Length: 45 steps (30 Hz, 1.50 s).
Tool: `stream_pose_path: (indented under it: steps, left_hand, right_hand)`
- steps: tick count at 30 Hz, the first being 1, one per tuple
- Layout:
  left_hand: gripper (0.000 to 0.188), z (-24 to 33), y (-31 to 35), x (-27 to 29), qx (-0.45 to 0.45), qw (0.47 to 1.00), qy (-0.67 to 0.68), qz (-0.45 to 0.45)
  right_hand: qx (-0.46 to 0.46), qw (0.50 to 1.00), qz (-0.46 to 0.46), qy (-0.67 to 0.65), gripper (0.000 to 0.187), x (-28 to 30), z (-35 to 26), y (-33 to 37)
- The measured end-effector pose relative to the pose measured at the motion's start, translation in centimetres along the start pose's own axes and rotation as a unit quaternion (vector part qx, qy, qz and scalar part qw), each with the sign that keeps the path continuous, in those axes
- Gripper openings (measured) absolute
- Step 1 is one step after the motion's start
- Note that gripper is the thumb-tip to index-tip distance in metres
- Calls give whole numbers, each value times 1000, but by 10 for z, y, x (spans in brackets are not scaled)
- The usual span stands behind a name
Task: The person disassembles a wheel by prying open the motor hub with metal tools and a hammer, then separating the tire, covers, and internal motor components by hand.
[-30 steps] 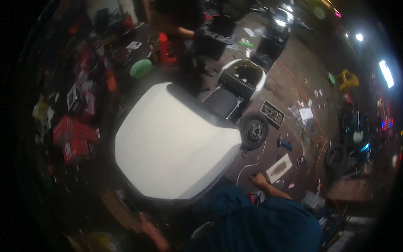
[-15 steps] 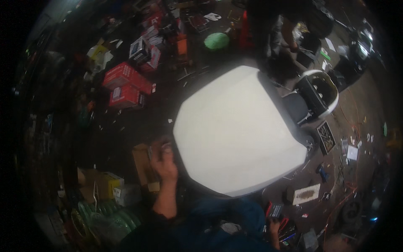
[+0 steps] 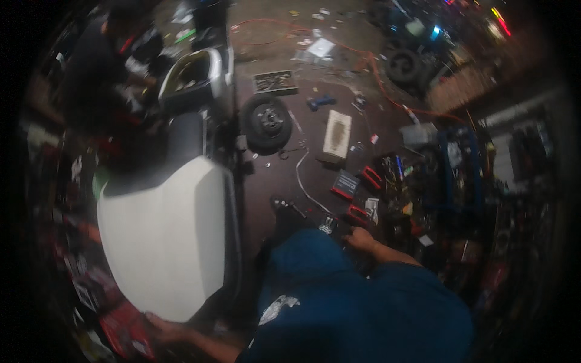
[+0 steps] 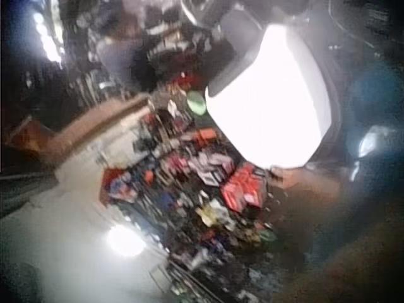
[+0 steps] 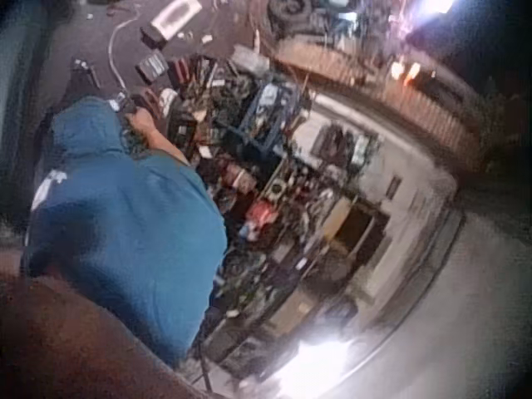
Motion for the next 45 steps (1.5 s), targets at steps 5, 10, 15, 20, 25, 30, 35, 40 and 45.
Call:
stream_pose_path:
  steps: [5,10,15,20,25,30,35,40,45]
  left_hand:
    - [40,-15,-19,6,-188,981,-7,-40]
    - [44,78,5,1,-149,984,-90,47]
    - [52,100,-19,4,-97,949,-293,-57]
    - [60,119,8,-17,-76,977,-193,-48]
    - [53,125,3,-12,-142,968,-194,-72]
    - [44,117,17,-21,-150,978,-121,-83]
    - [41,48,-61,-41,-209,962,-75,-156]
    - [45,16,-89,-37,-191,966,-131,-111]
    - [48,96,-33,-24,-200,967,-145,-67]
  right_hand:
    - [-65,995,65,-24,50,-24,28,23]
    - [-134,990,32,-39,54,-2,25,17]
    - [-148,975,123,-109,51,18,48,12]
    - [-175,964,130,-151,50,12,57,21]
    - [-230,944,130,-198,50,-33,79,45]
    - [-222,933,120,-256,43,-71,98,63]
    - [-204,916,207,-278,35,-116,154,77]
    - [-236,919,207,-237,39,-45,112,75]
    - [-195,916,247,-251,38,-9,130,27]
Point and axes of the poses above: each hand's wrist, its own y-axis away from the middle knuckle, its own x-axis out of the back of the hand, z = x × y, the point moved 3 cm from there along -y, towards the middle knuckle, and after that the axes turned 7 degrees about x, right-handed, at the moved point
